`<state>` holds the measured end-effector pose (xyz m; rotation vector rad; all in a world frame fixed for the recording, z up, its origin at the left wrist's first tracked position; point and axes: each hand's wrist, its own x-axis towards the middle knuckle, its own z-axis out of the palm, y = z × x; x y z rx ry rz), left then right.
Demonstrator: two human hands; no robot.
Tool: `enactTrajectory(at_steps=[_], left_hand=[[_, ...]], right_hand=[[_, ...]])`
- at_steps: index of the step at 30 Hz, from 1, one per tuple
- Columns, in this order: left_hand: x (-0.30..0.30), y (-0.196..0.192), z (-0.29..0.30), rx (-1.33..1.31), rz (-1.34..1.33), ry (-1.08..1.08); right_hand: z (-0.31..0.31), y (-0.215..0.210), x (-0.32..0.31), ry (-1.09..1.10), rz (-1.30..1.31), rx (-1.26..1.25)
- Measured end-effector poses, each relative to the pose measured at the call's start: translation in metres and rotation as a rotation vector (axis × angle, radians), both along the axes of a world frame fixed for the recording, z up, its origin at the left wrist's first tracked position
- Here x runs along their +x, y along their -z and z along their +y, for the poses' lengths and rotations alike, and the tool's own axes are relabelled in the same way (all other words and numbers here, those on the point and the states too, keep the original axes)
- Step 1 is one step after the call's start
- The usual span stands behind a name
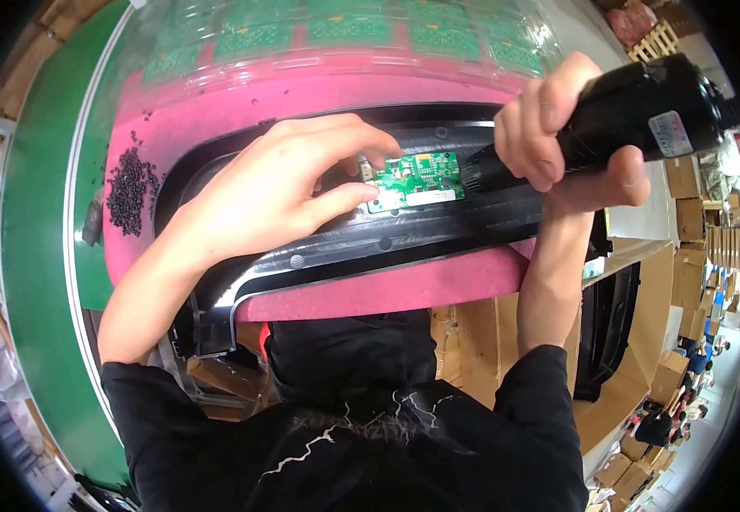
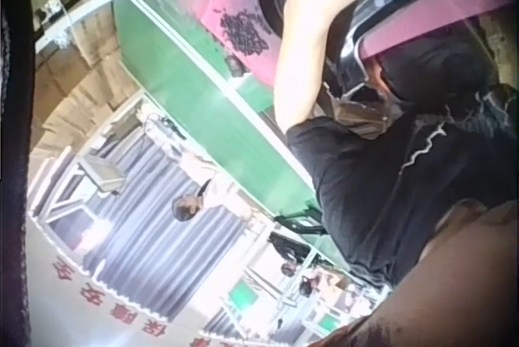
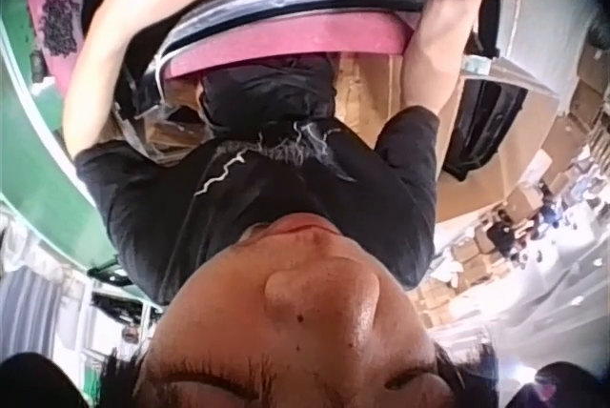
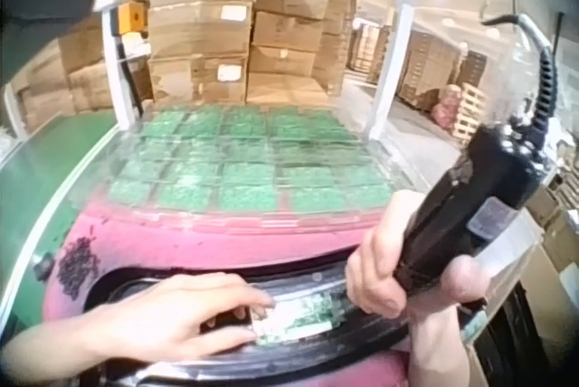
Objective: Assembling electronic circuit boards into plastic housings using an electric screwdriver.
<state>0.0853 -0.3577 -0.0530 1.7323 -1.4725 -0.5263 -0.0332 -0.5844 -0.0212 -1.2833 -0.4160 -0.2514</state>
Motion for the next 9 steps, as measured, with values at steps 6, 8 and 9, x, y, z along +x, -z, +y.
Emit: enactTrajectory(at_steps=[6,8,9], left_hand=[[-0.002,-0.032,0.004,-0.192,-0.075,-0.092],[0.005,-0.044,0.012,-0.205,-0.147,-0.158],[0.008,-0.051,0.016,-0.191,-0.174,-0.212]], right_hand=[[-0.001,0.001,0.0,-0.026,-0.104,0.012],[-0.003,0.001,-0.001,0.013,-0.065,0.061],[-0.003,-0.005,0.004,0.002,-0.094,0.055]])
